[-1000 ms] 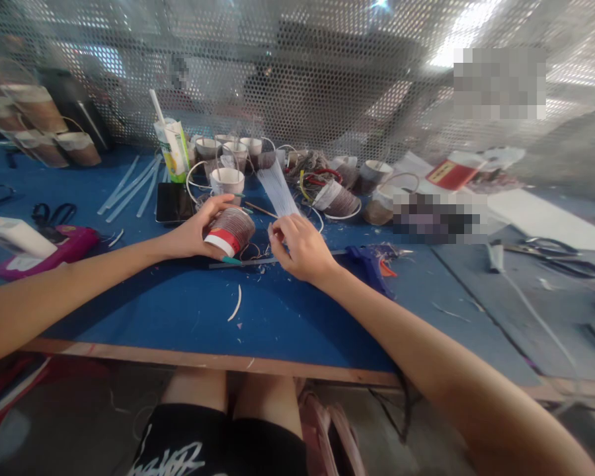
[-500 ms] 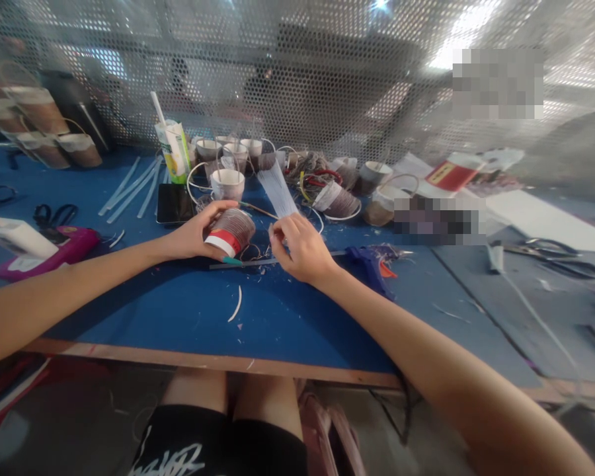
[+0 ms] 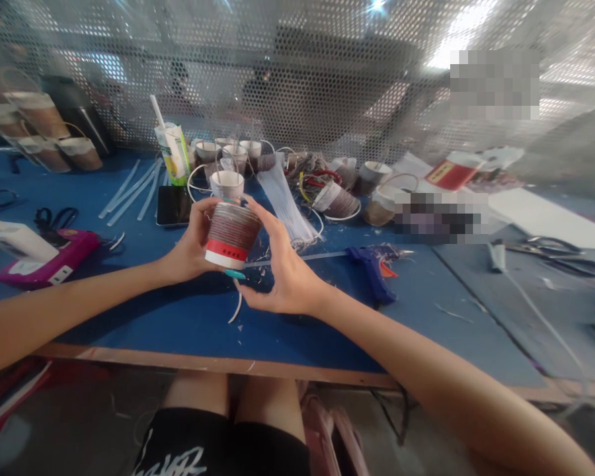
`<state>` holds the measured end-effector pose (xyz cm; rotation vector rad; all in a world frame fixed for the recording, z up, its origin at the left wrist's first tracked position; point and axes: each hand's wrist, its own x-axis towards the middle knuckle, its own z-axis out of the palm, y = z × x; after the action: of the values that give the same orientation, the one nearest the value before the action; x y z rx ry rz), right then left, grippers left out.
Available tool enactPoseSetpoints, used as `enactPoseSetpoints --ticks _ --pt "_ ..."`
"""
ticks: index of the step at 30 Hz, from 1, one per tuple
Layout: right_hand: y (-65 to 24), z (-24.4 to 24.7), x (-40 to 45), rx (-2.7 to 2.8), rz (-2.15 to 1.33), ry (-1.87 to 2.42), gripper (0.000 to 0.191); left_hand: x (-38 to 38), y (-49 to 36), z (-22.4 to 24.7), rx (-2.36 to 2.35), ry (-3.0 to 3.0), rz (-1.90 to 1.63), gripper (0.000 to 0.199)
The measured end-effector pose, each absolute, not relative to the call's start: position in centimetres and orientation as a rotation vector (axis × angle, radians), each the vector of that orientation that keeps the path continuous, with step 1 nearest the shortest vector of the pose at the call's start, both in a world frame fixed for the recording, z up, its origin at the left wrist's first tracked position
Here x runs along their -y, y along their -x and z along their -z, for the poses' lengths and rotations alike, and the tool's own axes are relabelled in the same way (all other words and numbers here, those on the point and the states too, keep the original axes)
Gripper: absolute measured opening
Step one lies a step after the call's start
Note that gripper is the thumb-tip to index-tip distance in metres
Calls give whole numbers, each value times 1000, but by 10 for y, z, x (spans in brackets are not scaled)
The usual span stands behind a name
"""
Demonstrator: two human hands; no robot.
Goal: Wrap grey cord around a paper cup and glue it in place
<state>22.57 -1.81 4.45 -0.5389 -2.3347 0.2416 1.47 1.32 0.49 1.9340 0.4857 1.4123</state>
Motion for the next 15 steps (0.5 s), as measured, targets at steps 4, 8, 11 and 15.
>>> enactPoseSetpoints --ticks 4,8,11,15 --pt "-223 -37 14 2236 -174 616 91 -4 -13 -13 -559 -1963 -1402 95" --pt "-222 -32 12 2146 -359 689 81 -1 -14 -17 -639 -2007 -1511 83" --pt "-222 -30 9 2006 -558 743 73 -13 -13 -11 -620 -1880 -1650 83" --pt "-223 -27 2 1914 -694 816 50 -32 -10 -2 -563 -1721 -1695 88"
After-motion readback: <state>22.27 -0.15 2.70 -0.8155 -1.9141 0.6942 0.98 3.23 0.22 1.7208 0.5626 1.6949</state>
